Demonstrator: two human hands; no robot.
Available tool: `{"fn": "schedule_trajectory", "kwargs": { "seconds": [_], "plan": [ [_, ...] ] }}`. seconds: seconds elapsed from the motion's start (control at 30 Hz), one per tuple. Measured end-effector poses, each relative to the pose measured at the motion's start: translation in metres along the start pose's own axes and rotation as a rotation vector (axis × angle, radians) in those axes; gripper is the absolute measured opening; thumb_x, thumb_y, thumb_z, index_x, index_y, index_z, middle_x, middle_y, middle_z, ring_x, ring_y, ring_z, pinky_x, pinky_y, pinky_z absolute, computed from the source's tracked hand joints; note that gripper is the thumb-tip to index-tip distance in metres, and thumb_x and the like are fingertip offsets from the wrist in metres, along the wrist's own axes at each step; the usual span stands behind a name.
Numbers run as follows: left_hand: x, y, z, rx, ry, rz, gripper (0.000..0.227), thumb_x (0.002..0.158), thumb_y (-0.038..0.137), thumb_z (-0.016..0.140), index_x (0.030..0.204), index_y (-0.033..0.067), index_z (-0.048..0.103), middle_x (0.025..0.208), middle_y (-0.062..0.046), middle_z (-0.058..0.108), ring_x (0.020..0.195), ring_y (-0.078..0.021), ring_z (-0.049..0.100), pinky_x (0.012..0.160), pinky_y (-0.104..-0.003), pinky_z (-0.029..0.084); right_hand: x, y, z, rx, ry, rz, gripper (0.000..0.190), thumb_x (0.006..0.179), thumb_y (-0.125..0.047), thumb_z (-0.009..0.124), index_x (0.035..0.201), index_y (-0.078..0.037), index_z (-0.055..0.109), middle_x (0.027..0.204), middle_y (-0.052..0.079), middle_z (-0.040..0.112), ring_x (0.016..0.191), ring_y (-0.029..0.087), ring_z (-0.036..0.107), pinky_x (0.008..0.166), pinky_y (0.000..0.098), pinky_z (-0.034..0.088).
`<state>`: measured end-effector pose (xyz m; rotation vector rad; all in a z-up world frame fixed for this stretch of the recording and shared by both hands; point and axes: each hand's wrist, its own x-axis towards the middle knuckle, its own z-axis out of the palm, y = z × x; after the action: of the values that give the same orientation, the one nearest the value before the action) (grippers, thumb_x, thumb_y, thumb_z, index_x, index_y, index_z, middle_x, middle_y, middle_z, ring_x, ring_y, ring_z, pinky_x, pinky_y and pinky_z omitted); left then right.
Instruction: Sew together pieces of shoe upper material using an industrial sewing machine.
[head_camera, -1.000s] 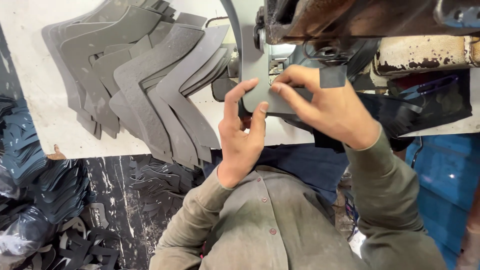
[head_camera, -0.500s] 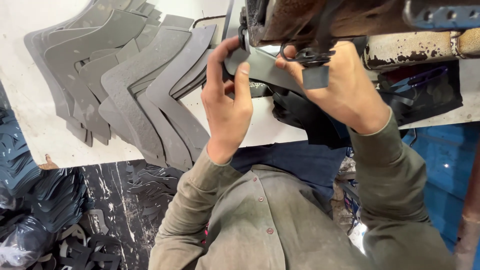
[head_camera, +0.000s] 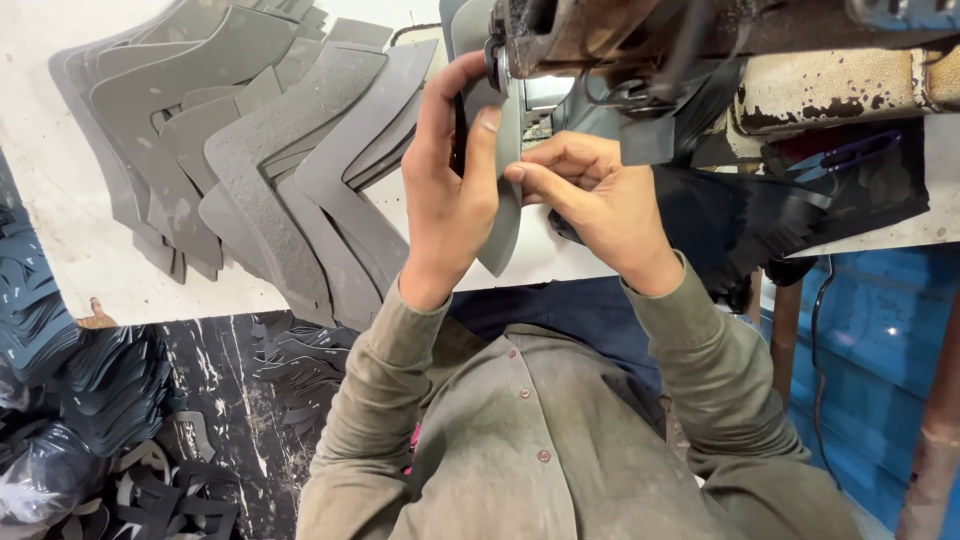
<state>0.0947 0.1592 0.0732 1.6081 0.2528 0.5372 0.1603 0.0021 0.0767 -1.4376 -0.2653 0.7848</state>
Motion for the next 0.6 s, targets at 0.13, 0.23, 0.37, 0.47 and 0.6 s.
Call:
{"fn": "schedule_trajectory", "kwargs": {
  "seconds": [0.13, 0.23, 0.37, 0.47, 0.6],
  "plan": [
    [0.006, 0.001, -0.004, -0.081, -0.053, -0.06, 0.026, 0.116, 0.0, 0.055, 0.142, 0.004, 0.053, 0.128, -0.003, 0.066, 0.116, -0.0061, 0.062, 0.1, -0.021, 0.053, -0.001, 0.002, 0.002, 0.079, 0.016, 0.019, 0.014, 0.101, -0.007, 0.069, 0.11, 0.004, 0.07, 0.105, 0.008, 0.076, 0.095, 0.011, 0.074, 0.085, 0.0254, 0.062],
    [0.007, -0.002, -0.006, -0.146, -0.067, -0.1, 0.027, 0.115, 0.001, 0.055, 0.142, 0.0026, 0.054, 0.128, -0.002, 0.065, 0.113, -0.0055, 0.061, 0.096, -0.021, 0.052, -0.002, 0.001, 0.003, 0.097, 0.01, 0.018, 0.013, 0.101, -0.005, 0.069, 0.109, 0.005, 0.071, 0.104, 0.009, 0.076, 0.094, 0.012, 0.073, 0.084, 0.0255, 0.062],
    [0.003, -0.004, -0.013, -0.128, -0.094, -0.052, 0.032, 0.115, 0.0, 0.058, 0.146, 0.0014, 0.052, 0.133, -0.002, 0.064, 0.116, -0.0052, 0.06, 0.1, -0.021, 0.05, -0.002, -0.002, 0.004, 0.129, -0.026, 0.02, 0.012, 0.102, -0.004, 0.069, 0.108, 0.006, 0.072, 0.103, 0.011, 0.075, 0.092, 0.014, 0.073, 0.084, 0.0265, 0.062],
    [-0.004, -0.002, -0.02, -0.127, -0.118, -0.051, 0.034, 0.116, 0.001, 0.058, 0.149, 0.002, 0.051, 0.136, -0.003, 0.064, 0.116, -0.0053, 0.06, 0.104, -0.021, 0.05, -0.001, -0.008, 0.007, 0.136, -0.04, 0.028, 0.012, 0.1, -0.004, 0.069, 0.107, 0.006, 0.071, 0.1, 0.012, 0.076, 0.089, 0.016, 0.076, 0.082, 0.0283, 0.064],
    [-0.007, 0.014, -0.025, -0.11, -0.157, -0.104, 0.034, 0.114, 0.001, 0.058, 0.148, 0.002, 0.052, 0.139, -0.004, 0.063, 0.115, -0.0063, 0.062, 0.102, -0.022, 0.052, 0.002, -0.012, 0.006, 0.103, -0.048, 0.012, 0.013, 0.102, -0.005, 0.069, 0.107, 0.006, 0.071, 0.098, 0.013, 0.076, 0.088, 0.017, 0.075, 0.082, 0.0294, 0.065]
  ]
}}
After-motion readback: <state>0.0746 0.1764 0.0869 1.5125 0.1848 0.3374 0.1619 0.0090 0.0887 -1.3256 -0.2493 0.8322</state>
